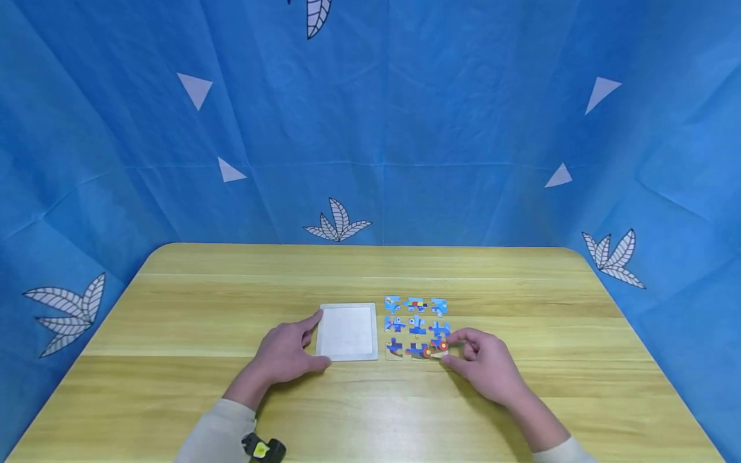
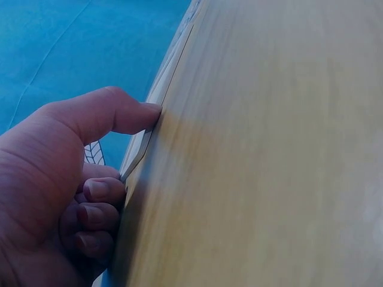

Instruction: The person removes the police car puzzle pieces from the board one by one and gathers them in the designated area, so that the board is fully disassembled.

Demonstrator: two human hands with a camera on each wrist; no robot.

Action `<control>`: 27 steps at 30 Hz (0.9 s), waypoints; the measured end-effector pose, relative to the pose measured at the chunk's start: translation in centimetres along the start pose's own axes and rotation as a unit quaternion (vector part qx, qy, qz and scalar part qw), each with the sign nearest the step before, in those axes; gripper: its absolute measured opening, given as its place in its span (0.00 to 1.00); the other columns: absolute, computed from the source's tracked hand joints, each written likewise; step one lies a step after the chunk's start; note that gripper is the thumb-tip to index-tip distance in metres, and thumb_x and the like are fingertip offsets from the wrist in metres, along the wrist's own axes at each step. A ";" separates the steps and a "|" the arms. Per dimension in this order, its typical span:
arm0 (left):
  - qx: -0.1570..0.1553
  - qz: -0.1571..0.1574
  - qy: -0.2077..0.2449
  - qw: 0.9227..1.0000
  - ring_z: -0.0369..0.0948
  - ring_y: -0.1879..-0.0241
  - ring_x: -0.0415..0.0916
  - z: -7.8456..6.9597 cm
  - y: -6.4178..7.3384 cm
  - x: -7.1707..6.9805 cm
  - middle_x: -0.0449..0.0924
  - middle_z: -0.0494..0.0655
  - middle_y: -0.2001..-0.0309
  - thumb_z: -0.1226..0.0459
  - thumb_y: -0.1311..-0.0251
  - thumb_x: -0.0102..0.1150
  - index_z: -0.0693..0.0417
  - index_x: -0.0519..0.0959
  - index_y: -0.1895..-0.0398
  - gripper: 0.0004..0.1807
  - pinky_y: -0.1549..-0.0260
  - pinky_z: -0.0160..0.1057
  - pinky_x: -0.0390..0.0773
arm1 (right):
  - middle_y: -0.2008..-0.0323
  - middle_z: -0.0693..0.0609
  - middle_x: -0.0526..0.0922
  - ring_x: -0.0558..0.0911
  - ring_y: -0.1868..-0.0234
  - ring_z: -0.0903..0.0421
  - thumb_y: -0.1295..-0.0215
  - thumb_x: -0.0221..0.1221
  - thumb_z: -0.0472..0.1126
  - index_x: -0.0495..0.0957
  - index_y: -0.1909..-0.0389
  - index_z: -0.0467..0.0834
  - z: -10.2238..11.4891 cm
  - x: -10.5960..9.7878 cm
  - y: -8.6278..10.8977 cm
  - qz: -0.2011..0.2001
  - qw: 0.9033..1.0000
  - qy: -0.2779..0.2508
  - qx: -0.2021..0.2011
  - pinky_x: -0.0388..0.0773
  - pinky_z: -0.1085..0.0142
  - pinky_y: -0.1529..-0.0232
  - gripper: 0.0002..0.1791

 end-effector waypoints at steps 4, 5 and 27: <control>0.001 0.000 -0.002 1.000 0.39 0.79 0.55 0.0 0.0 0.0 0.63 0.41 0.80 0.48 0.58 0.76 0.50 0.65 0.25 0.53 0.75 0.39 0.57 | 0.86 0.59 0.60 0.60 0.83 0.63 0.44 0.73 0.40 0.83 0.57 0.43 -0.4 -0.3 0.1 -0.002 1.000 0.010 -0.009 0.68 0.64 0.70 0.15; 0.001 0.000 -0.003 1.000 0.39 0.79 0.55 0.0 0.0 0.0 0.63 0.41 0.80 0.48 0.58 0.76 0.50 0.65 0.25 0.53 0.76 0.39 0.57 | 0.86 0.59 0.60 0.59 0.83 0.63 0.44 0.73 0.40 0.83 0.57 0.43 -0.5 -0.4 0.1 -0.002 1.000 0.012 -0.010 0.68 0.64 0.70 0.14; 0.004 0.002 -0.001 1.000 0.39 0.79 0.55 0.0 0.1 0.0 0.63 0.41 0.80 0.48 0.58 0.76 0.50 0.64 0.25 0.54 0.75 0.39 0.57 | 0.86 0.58 0.61 0.60 0.84 0.63 0.44 0.72 0.37 0.83 0.57 0.42 -1.0 -0.3 0.2 0.012 1.000 0.015 0.002 0.69 0.64 0.69 0.14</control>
Point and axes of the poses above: each hand's wrist, its own y-axis away from the middle knuckle, its own x-axis out of the palm, z = x × y, the point moved 6 cm from there along -y, towards the middle knuckle
